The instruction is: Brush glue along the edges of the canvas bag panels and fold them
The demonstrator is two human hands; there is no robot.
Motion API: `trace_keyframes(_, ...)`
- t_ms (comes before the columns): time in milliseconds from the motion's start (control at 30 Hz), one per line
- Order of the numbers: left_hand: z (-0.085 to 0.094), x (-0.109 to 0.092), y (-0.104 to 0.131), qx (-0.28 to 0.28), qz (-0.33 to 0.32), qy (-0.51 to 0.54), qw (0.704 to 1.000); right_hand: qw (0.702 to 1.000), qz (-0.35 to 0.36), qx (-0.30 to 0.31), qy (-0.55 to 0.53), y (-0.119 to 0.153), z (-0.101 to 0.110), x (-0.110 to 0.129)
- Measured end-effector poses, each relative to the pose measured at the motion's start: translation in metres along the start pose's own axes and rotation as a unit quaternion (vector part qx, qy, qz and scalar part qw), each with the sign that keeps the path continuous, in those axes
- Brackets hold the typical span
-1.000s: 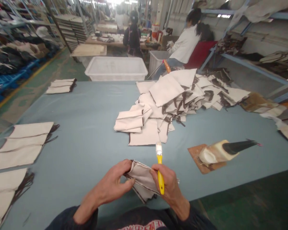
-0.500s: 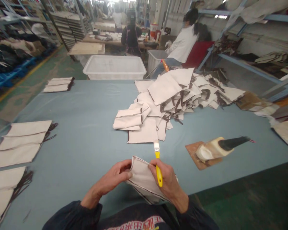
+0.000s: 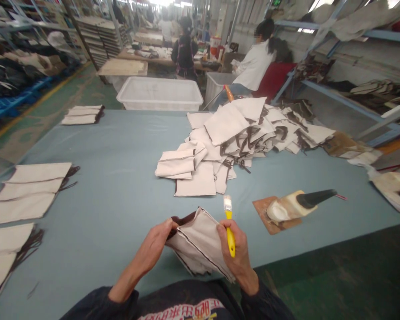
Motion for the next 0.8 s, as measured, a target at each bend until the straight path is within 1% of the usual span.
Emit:
trace_keyframes(67,-0.005,-0.016,0.008,0.013,-0.023,-0.037,0.999,1.0,-0.009,0.001,-0.004,0.002,0.0,-0.003)
trace_keyframes(167,-0.019,-0.03,0.012,0.069,-0.018,-0.082,0.994,1.0,-0.003,0.021,-0.017,0.005,-0.003,-0.001)
trace_keyframes(267,-0.035,-0.033,0.009,0.121,-0.007,-0.135,0.984,0.998,0.017,0.052,-0.027,0.01,-0.007,0.004)
trace_keyframes(333,-0.042,-0.032,0.006,0.136,-0.01,-0.13,0.982,0.997,0.025,0.064,-0.029,0.013,-0.008,0.005)
trace_keyframes(400,-0.049,-0.029,0.004,0.152,-0.005,-0.113,0.982,0.997,0.034,0.062,-0.025,0.016,-0.006,0.004)
trace_keyframes(433,-0.052,-0.027,0.003,0.162,-0.003,-0.119,0.98,0.997,0.044,0.052,-0.022,0.017,-0.003,0.004)
trace_keyframes(500,-0.057,-0.026,0.004,0.184,-0.003,-0.155,0.971,0.996,0.089,0.019,-0.012,0.021,0.007,0.006)
trace_keyframes(567,-0.06,-0.03,0.006,0.195,-0.008,-0.182,0.964,0.99,0.14,-0.029,0.004,0.028,0.02,0.008)
trace_keyframes(600,-0.061,-0.033,0.008,0.196,-0.01,-0.18,0.964,0.986,0.156,-0.055,0.013,0.032,0.026,0.007)
trace_keyframes(667,-0.059,-0.041,0.012,0.18,-0.014,-0.173,0.968,0.983,0.148,-0.104,0.028,0.037,0.039,-0.001)
trace_keyframes(733,-0.055,-0.047,0.018,0.148,-0.027,-0.19,0.97,0.983,0.107,-0.148,0.028,0.041,0.05,-0.013)
trace_keyframes(800,-0.051,-0.052,0.023,0.106,-0.05,-0.22,0.968,0.982,0.073,-0.175,0.016,0.044,0.058,-0.023)
Point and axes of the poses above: each hand's wrist, its own y-axis away from the middle knuckle, its own z-axis out of the back of the hand, x = y × z, the point moved 8 cm from there along -y, towards the middle knuckle, and after that the axes turned 7 degrees about y, right-handed, at the moved point
